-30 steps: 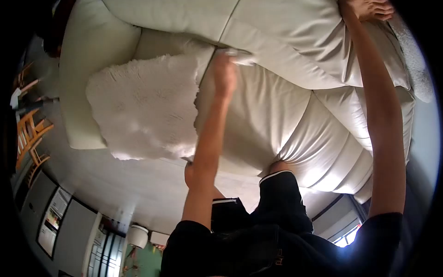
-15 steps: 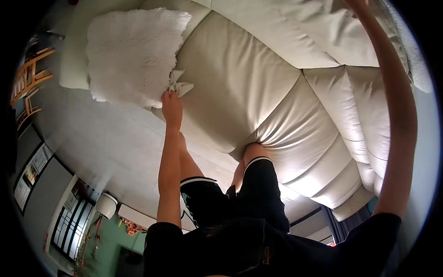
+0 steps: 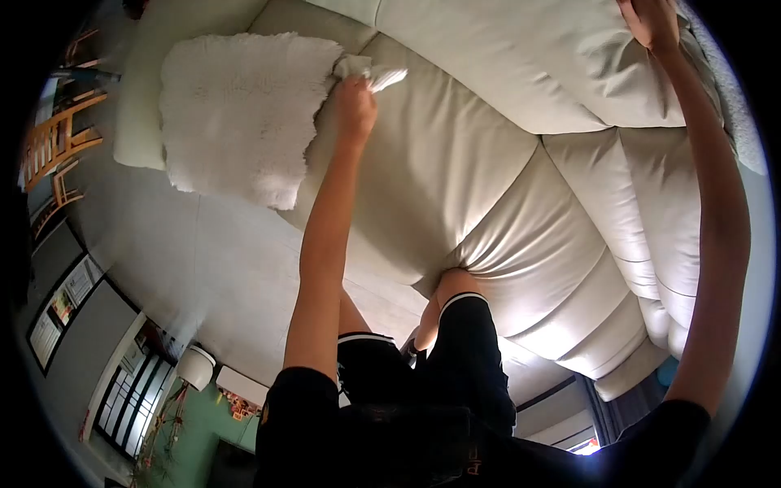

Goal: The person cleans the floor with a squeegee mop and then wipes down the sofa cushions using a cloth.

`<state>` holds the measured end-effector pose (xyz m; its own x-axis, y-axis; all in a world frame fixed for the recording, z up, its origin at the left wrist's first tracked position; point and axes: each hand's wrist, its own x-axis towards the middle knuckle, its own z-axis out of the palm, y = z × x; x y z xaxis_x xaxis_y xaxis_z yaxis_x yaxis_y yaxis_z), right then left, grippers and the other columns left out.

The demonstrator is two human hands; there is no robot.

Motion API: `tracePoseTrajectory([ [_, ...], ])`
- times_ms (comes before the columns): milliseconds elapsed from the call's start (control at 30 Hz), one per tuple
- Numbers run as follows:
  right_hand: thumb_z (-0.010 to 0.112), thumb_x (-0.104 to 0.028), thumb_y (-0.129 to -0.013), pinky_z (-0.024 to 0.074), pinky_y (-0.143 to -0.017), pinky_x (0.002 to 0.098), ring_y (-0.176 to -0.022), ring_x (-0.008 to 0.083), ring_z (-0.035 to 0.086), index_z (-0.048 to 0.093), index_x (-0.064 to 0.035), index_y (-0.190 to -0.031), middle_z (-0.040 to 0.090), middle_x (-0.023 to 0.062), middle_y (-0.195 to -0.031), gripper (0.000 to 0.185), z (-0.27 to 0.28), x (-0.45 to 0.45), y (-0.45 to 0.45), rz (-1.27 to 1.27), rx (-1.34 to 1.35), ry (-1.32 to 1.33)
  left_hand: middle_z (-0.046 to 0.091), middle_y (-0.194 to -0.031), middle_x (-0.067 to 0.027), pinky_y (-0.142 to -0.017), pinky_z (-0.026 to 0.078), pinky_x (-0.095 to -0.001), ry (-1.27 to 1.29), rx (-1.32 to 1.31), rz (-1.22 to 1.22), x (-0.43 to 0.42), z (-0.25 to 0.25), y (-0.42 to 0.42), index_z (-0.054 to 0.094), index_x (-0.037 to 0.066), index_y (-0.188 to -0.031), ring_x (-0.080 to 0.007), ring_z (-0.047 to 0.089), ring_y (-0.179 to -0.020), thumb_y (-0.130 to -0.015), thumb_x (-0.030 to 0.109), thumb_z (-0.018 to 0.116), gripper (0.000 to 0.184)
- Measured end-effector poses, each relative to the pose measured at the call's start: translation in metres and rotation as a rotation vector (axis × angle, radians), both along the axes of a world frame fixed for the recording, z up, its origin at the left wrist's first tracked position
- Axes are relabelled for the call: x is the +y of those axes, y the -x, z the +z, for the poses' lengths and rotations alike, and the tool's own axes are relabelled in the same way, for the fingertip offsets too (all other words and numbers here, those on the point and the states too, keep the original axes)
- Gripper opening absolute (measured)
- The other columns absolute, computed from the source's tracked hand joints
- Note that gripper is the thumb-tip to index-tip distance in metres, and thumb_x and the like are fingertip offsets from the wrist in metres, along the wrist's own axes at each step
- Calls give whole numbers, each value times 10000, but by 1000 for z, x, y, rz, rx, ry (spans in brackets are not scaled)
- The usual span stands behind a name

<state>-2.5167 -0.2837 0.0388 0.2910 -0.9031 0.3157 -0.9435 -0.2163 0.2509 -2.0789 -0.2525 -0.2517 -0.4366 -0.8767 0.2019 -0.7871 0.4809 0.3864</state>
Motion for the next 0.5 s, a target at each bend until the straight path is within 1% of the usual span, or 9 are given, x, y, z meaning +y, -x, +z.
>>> tracePoseTrajectory([
  [67, 358, -342, -868, 203, -1148, 584, -1391, 429, 309, 401, 28, -1432, 336, 264, -1506, 676, -8, -3, 0, -57, -22, -99, 567, -1171, -202, -918, 474, -459, -181, -19, 71, 28, 12, -41, 608, -20, -1102, -392, 552, -1058, -837, 21, 616, 268],
  [133, 366, -317, -844, 151, -1157, 589, -1430, 428, 227, 338, 12, -1472, 243, 268, -1549, 710, -13, -4, 4, -144, 16, -51, 560, -1182, -197, -924, 467, -478, -186, -70, 137, 71, 6, -100, 606, -3, -1098, -389, 541, -1090, -835, 20, 608, 265],
  [200, 368, -323, -841, 151, -1152, 595, -1430, 433, 224, 310, 11, -1484, 215, 271, -1557, 727, -14, -4, 3, -127, 14, -72, 550, -1196, -196, -943, 458, -491, -305, -81, 199, 119, 11, -160, 596, 16, -1114, -387, 525, -1122, -825, -7, 600, 290],
  [300, 370, -347, -837, 154, -1146, 602, -1428, 436, 219, 273, 23, -1497, 189, 276, -1563, 763, -7, -6, 4, -130, 46, -123, 551, -1192, -187, -946, 451, -490, -282, -127, 224, 184, 11, -222, 608, 3, -1070, -381, 512, -1142, -795, -61, 603, 283],
  [333, 366, -349, -840, 154, -1147, 603, -1428, 439, 218, 283, 33, -1489, 202, 276, -1559, 757, -5, -5, 1, -145, 32, -134, 586, -1083, -193, -974, 449, -471, -218, -88, 290, 198, 15, -230, 595, -16, -1045, -410, 548, -1092, -792, -37, 599, 254],
  [367, 363, -352, -843, 155, -1148, 605, -1427, 442, 217, 293, 42, -1481, 215, 275, -1556, 753, -3, -4, -1, -163, 16, -143, 586, -1083, -193, -974, 449, -471, -214, -83, 295, 213, 11, -242, 595, -16, -1045, -410, 548, -1092, -792, -37, 599, 254],
  [433, 363, -364, -852, 158, -1148, 606, -1430, 444, 213, 303, 29, -1481, 227, 274, -1553, 744, -4, -6, 0, -108, -27, -135, 604, -1022, -217, -943, 457, -475, -477, -81, 828, 226, 7, -250, 587, -43, -1035, -414, 551, -1082, -822, 40, 613, 230],
  [467, 360, -375, -858, 156, -1150, 604, -1431, 444, 210, 307, 22, -1482, 227, 276, -1553, 742, -7, -7, 2, -102, -40, -117, 604, -1022, -217, -943, 457, -475, -474, -79, 828, 221, 5, -241, 587, -43, -1035, -414, 551, -1082, -822, 40, 613, 230],
  [500, 358, -386, -863, 153, -1152, 602, -1432, 445, 207, 311, 15, -1483, 227, 277, -1552, 740, -9, -6, 4, -95, -54, -102, 613, -1005, -233, -898, 463, -483, -491, 145, 1122, 216, 0, -224, 586, -44, -1055, -414, 576, -997, -830, 100, 630, 270],
])
